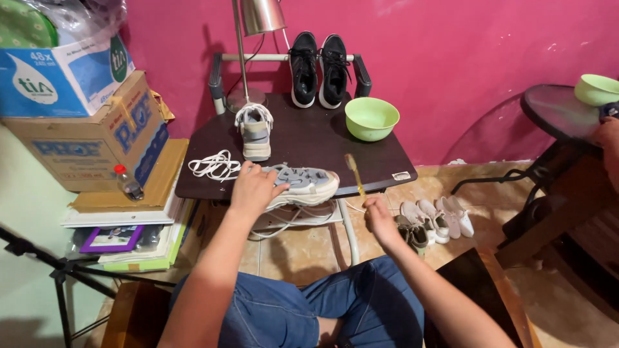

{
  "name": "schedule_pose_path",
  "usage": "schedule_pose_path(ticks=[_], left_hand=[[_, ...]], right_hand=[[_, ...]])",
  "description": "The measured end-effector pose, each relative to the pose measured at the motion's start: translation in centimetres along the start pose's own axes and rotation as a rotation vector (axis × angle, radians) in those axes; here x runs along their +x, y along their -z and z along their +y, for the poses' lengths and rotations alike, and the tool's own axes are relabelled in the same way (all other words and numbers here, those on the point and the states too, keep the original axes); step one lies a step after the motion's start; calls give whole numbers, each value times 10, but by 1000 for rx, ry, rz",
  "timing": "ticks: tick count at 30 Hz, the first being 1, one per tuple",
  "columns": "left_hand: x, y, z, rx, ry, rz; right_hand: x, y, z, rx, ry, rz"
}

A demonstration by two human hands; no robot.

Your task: The person sits cross-legged on a chair and cleans a white sneaker using a toothbrush. They scrub the shoe's upper and sole, occasionally dipping the brush into a green bowl of water on the table. The person rotates the shoe to clean different areas and places it on the table.

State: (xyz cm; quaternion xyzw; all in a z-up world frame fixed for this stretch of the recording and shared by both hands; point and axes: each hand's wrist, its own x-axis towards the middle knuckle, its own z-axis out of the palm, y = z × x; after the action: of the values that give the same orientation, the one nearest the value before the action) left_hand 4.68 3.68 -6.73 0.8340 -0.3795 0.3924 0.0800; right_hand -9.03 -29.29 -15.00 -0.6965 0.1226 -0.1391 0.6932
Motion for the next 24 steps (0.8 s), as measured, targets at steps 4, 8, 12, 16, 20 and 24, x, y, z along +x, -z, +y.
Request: schedule_pose_path(ticks=[4,8,12,16,20,24], left_hand=[[-3,-15,-10,-5,-18,42],[-7,-14,-7,-19,-22,20],[-8,-16,-7,-5,9,-23],[-9,-18,-9,4,12,-46],[-8,-14,-8,1,42,-90],[-5,-8,-7,7,39,-103]], right_hand=[[11,6,53,-268,13,-26],[-1,1,42,-507,-42,17],[-16,-13,25,-572,-15,-2],[-15,-8,44,-594,22,1],[-25,-14,39,-643,80,38],[-17,-17,36,-556,47,101]])
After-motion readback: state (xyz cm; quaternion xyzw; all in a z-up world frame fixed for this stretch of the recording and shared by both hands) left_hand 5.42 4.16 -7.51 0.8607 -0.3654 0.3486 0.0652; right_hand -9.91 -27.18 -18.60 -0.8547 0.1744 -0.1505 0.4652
